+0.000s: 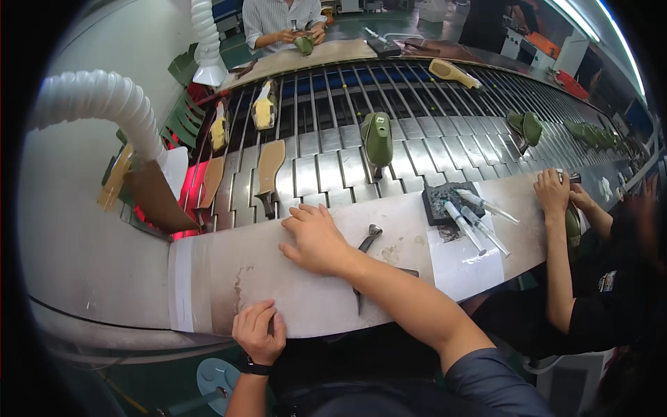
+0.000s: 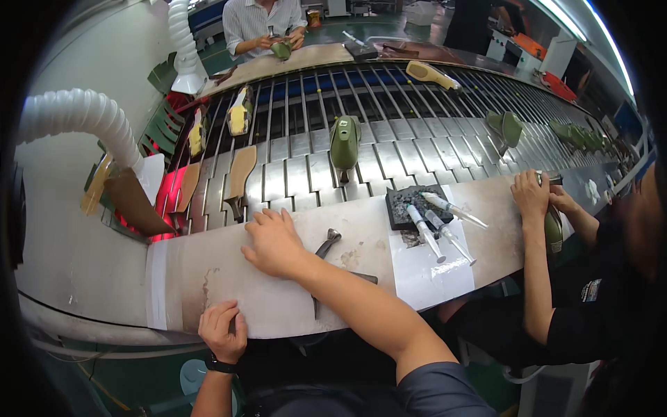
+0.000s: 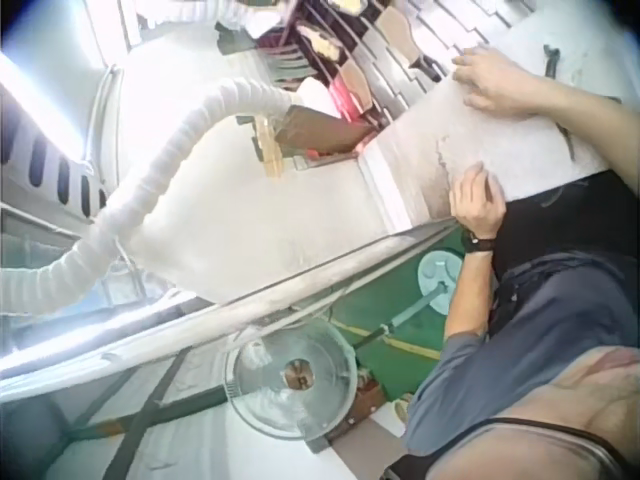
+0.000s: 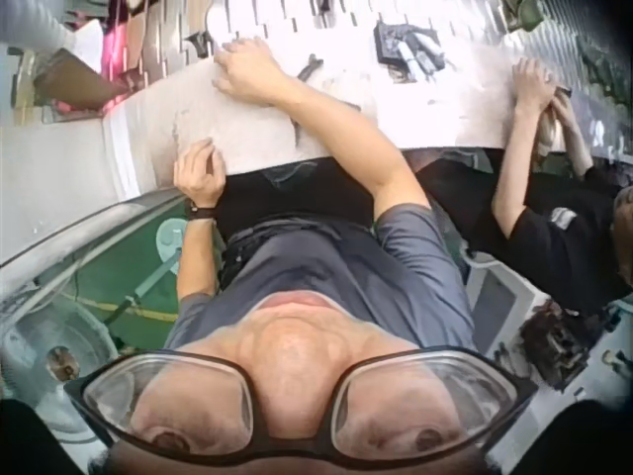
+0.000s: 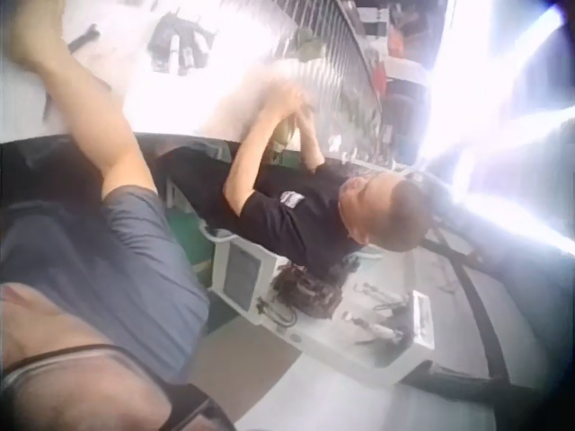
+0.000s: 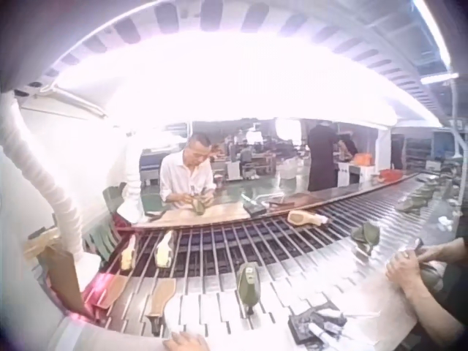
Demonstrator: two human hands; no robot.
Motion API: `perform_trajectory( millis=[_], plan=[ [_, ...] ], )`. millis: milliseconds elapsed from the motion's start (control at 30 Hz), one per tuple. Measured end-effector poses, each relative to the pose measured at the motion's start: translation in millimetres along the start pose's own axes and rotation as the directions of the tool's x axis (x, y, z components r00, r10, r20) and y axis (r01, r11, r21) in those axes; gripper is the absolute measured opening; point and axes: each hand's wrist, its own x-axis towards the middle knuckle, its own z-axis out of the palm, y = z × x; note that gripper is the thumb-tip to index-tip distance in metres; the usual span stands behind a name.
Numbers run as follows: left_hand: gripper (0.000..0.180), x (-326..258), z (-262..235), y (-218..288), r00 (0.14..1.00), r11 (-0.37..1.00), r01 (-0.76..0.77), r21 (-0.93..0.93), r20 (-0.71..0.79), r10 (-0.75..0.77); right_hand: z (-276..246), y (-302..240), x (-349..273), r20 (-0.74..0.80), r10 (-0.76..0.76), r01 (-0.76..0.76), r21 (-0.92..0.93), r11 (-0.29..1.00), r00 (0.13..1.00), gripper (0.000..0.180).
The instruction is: The person assembles high-heeled shoes by picking shoe uppers on lasts and shoe soles from a conveyor belt, pressing the soles onto the uppers by hand, and hammering the edges using a hammer.
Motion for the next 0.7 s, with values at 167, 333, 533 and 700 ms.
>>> perform_trajectory(
  millis=[167,333,533,700],
  plan=[
    [0.014,0.1,0.1,0.3,1.0,1.0,0.006,0.012,-0.007,-0.006,-5.9,-5.8,0.5,0.027,0.169,-0.162,-0.173,0.971,0.985,0.055],
    [0.013,-0.3,-0.5,0.2,1.0,1.0,0.0,0.028,-0.02,0.0,-15.6,-9.1,0.4,0.116,0.176,-0.153,-0.181,0.971,0.978,0.055],
    [0.012,-0.8,-0.1,-2.6,0.999,1.0,0.014,0.005,-0.034,-0.014,-8.4,-7.3,1.9,0.111,0.178,-0.158,-0.169,0.973,0.978,0.054],
    [0.012,0.0,-3.4,-0.8,0.999,1.0,0.027,-0.014,-0.026,-0.027,-11.4,-9.5,3.0,0.115,0.181,-0.16,-0.167,0.973,0.977,0.055]
  ],
)
